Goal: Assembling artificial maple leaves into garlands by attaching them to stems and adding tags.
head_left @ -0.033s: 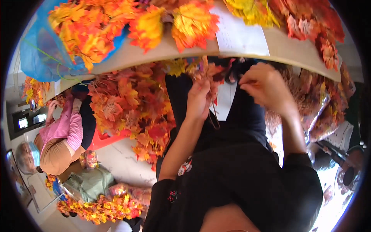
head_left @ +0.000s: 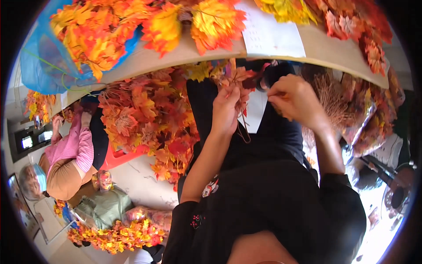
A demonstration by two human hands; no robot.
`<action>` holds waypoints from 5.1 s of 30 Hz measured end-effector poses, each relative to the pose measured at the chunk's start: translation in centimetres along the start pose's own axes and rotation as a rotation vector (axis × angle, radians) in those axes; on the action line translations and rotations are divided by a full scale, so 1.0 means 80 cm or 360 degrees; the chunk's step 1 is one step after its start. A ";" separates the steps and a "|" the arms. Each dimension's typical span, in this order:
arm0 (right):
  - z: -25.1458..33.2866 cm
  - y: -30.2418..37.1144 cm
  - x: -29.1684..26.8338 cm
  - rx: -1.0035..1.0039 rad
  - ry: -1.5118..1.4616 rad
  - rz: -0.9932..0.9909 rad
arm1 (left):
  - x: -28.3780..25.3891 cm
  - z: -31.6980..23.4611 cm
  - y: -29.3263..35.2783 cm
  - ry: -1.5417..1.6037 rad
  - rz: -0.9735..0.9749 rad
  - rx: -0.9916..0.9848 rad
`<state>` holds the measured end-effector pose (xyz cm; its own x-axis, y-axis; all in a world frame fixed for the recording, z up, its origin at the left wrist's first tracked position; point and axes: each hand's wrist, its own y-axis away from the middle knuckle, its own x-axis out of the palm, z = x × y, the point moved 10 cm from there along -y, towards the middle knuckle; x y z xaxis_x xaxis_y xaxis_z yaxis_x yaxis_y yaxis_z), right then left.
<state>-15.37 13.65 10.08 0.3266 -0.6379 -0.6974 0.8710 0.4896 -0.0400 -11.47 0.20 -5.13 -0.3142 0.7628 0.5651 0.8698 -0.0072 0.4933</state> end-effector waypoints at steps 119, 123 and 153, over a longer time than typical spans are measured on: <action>-0.216 -0.033 -0.339 0.0669 0.0676 -0.1517 | 0.002 0.060 0.016 0.0344 0.0023 -0.0528; -0.206 -0.029 -0.339 0.0689 0.0721 -0.1501 | 0.005 0.061 0.016 0.0335 0.0049 -0.0512; -0.026 0.015 0.060 -0.0031 0.0052 -0.0255 | 0.014 0.017 0.012 0.0106 0.0024 -0.0025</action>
<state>-13.49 12.39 5.21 0.1716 -0.6894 -0.7038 0.9037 0.3946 -0.1662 -10.45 1.93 -4.91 -0.3260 0.7177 0.6153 0.8689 -0.0289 0.4941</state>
